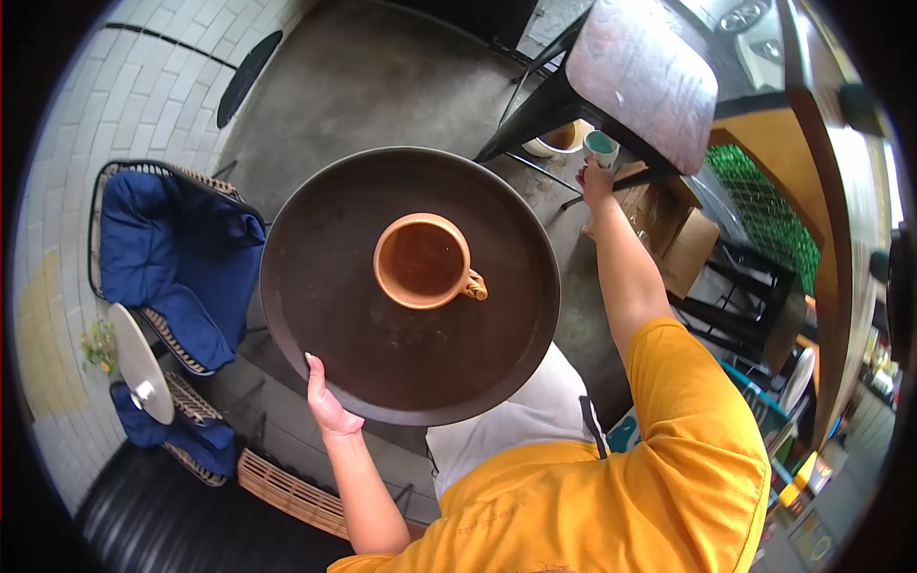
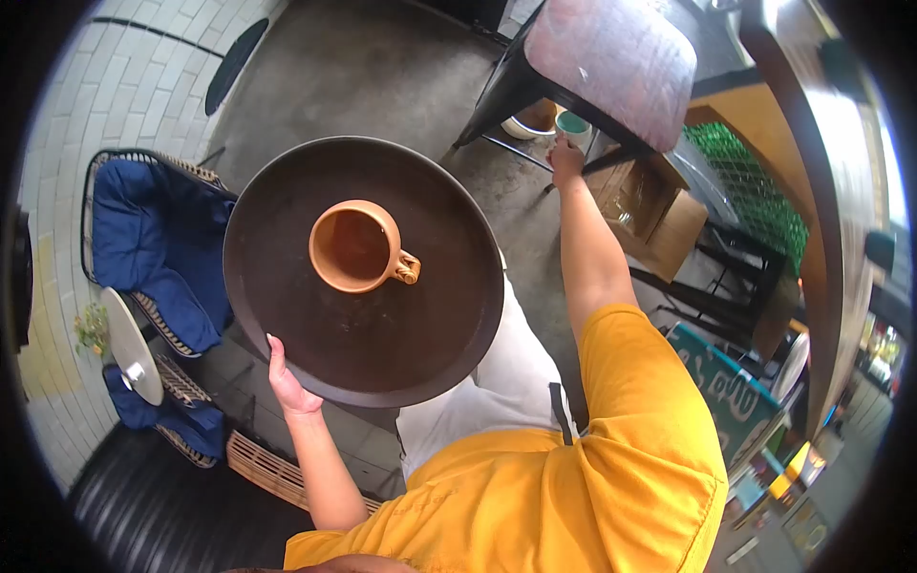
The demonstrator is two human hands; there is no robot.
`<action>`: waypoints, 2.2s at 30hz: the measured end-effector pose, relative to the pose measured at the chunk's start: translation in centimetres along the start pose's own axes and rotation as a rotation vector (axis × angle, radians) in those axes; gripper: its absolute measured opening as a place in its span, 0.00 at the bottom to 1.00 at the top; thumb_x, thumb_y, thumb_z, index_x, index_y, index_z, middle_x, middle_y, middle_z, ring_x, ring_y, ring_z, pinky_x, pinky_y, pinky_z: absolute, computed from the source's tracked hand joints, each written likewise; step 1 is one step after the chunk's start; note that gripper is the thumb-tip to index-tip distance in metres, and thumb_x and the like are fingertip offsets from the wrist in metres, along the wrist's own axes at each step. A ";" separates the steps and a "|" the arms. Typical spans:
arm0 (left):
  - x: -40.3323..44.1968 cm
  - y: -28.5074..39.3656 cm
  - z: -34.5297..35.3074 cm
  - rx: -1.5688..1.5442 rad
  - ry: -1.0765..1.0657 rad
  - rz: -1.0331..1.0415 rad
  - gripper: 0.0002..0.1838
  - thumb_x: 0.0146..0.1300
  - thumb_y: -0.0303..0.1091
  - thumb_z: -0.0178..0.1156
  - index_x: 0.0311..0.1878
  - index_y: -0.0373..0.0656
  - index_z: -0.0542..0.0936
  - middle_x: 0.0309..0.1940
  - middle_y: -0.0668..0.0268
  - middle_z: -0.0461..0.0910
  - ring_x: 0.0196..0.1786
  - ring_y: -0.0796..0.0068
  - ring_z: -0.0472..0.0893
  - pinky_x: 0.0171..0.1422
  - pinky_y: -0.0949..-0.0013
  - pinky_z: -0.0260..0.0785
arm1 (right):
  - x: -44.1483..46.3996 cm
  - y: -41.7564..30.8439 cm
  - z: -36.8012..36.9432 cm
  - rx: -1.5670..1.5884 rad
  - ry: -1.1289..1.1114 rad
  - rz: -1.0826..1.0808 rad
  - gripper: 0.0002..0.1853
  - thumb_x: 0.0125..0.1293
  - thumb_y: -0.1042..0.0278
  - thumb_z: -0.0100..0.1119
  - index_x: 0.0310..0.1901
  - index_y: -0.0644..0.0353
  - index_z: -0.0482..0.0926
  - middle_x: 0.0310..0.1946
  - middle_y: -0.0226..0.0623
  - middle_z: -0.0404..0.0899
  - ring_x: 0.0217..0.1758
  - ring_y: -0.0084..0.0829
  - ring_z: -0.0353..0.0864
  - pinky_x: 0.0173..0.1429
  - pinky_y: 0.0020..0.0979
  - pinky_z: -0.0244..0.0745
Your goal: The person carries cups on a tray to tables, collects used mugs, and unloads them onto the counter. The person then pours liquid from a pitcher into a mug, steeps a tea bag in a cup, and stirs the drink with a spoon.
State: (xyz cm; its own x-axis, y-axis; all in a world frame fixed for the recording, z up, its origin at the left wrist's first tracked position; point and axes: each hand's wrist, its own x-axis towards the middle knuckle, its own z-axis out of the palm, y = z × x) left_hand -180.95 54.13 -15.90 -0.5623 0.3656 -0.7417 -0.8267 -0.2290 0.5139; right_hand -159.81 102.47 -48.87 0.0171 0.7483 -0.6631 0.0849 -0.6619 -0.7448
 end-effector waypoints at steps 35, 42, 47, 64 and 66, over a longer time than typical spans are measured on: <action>-8.8 -9.6 -2.2 -0.081 0.220 0.213 0.30 0.70 0.49 0.53 0.67 0.38 0.65 0.65 0.59 0.68 0.66 0.58 0.68 0.70 0.53 0.60 | -11.6 -2.7 -7.2 0.094 -0.377 0.266 0.14 0.72 0.52 0.49 0.37 0.55 0.69 0.26 0.30 0.68 0.28 0.26 0.69 0.34 0.25 0.66; -16.9 -10.0 -4.4 -0.053 0.207 0.230 0.32 0.71 0.52 0.51 0.69 0.40 0.63 0.67 0.59 0.65 0.67 0.58 0.66 0.70 0.53 0.60 | -34.3 -10.4 -17.1 0.010 -0.642 0.078 0.13 0.74 0.55 0.41 0.36 0.53 0.68 0.28 0.25 0.67 0.28 0.18 0.63 0.30 0.23 0.57; -20.4 -11.5 -6.6 -0.166 0.074 0.205 0.26 0.73 0.49 0.49 0.66 0.41 0.67 0.63 0.62 0.72 0.64 0.61 0.71 0.68 0.57 0.63 | -47.6 -14.1 -21.0 -0.106 -0.928 -0.093 0.13 0.73 0.58 0.40 0.33 0.54 0.68 0.29 0.26 0.67 0.27 0.17 0.61 0.29 0.21 0.55; -26.7 -16.0 -1.6 -0.212 -0.168 0.109 0.29 0.75 0.53 0.39 0.64 0.39 0.68 0.62 0.56 0.72 0.64 0.58 0.73 0.68 0.54 0.65 | -60.0 -13.2 -17.5 -0.901 -1.412 -0.404 0.18 0.76 0.56 0.42 0.42 0.65 0.76 0.31 0.31 0.75 0.33 0.21 0.74 0.38 0.26 0.74; -26.8 -16.2 -1.4 -0.213 -0.200 0.148 0.29 0.75 0.54 0.39 0.64 0.38 0.69 0.60 0.55 0.74 0.61 0.58 0.75 0.66 0.55 0.67 | -60.2 -13.2 -16.8 -0.969 -1.428 -0.446 0.19 0.76 0.56 0.42 0.43 0.64 0.76 0.31 0.33 0.77 0.30 0.22 0.75 0.38 0.27 0.75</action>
State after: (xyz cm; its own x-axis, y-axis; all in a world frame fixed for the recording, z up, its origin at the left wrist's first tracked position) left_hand -152.53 46.82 -4.96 -0.6797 0.4790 -0.5555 -0.7331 -0.4690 0.4926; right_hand -145.19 66.94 2.15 -0.9177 -0.1179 -0.3793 0.3493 0.2149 -0.9120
